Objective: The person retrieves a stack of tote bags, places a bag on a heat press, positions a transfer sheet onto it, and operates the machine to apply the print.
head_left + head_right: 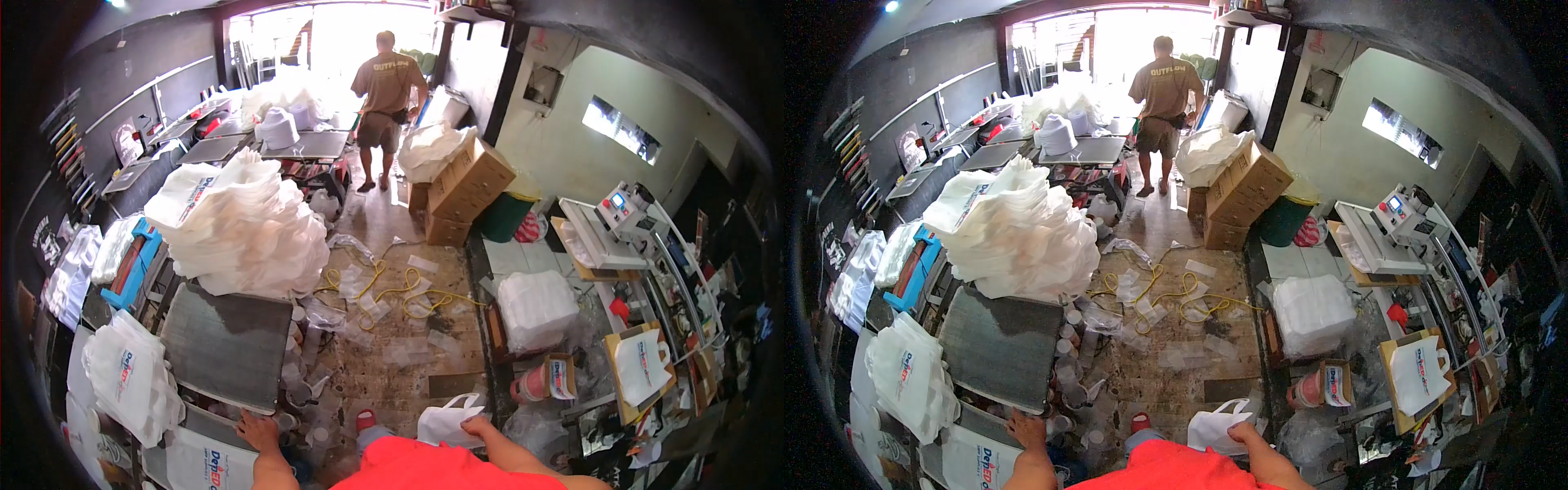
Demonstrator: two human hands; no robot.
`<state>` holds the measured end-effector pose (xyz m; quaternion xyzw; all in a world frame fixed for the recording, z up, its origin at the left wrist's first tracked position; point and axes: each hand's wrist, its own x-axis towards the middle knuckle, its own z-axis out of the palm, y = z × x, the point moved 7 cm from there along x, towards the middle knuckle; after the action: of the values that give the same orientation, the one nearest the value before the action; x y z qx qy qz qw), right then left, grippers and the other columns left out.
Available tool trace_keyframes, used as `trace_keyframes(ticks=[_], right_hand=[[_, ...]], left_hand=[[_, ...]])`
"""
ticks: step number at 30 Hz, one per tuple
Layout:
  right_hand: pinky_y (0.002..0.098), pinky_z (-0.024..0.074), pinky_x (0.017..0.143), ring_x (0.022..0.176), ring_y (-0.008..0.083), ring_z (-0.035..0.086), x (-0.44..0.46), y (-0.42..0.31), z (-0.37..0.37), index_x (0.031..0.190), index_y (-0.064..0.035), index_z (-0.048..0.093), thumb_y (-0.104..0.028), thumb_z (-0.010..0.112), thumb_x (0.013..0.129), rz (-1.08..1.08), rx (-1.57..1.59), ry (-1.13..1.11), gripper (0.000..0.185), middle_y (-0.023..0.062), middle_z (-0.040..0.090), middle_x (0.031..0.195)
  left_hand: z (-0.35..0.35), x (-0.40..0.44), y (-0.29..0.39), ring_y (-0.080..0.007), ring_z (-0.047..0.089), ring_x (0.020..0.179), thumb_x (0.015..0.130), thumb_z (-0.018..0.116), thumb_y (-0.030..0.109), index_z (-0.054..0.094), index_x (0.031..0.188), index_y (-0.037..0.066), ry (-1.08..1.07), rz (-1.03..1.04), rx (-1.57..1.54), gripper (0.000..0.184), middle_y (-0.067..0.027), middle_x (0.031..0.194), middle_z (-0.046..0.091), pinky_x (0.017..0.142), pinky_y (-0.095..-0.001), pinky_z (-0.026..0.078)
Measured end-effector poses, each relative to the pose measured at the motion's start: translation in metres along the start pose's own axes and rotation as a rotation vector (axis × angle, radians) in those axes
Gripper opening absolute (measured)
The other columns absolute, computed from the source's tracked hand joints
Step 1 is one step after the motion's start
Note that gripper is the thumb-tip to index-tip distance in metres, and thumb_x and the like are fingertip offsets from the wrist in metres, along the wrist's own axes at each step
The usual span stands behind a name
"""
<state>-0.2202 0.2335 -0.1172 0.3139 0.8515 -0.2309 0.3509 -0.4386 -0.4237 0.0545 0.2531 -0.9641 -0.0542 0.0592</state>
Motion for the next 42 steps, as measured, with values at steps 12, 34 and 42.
trace_keyframes(ticks=[12,34,42], right_hand=[[0.0366,0.0517,0.088,0.096,0.029,0.068,-0.01,-0.002,-0.007,0.105,-0.0226,0.074,-0.05,0.057,0.079,-0.024,0.036,0.085,0.042,0.0116,0.072,0.101],[0.0366,0.0518,0.088,0.1,0.0288,0.068,-0.011,-0.007,-0.011,0.107,-0.0204,0.074,-0.051,0.058,0.08,0.01,0.018,0.05,0.044,0.0122,0.07,0.109],[0.0354,0.0518,0.089,0.098,0.0281,0.068,-0.008,-0.006,-0.01,0.105,-0.0229,0.075,-0.049,0.059,0.08,-0.005,0.036,0.055,0.04,0.0105,0.072,0.104]], left_hand=[[0.0,0.0,0.002,-0.0347,0.049,0.119,0.081,0.061,0.023,0.035,0.138,0.001,0.033,-0.002,0.021,0.066,-0.0189,0.119,0.058,0.112,-0.0498,0.024],[0.015,0.004,-0.004,-0.0366,0.05,0.117,0.08,0.06,0.024,0.037,0.135,0.002,0.112,0.003,0.056,0.063,-0.0194,0.119,0.059,0.111,-0.0517,0.026],[0.011,0.003,-0.003,-0.036,0.05,0.118,0.079,0.06,0.022,0.037,0.135,0.002,0.111,0.003,0.021,0.064,-0.0194,0.119,0.059,0.112,-0.0515,0.024]])
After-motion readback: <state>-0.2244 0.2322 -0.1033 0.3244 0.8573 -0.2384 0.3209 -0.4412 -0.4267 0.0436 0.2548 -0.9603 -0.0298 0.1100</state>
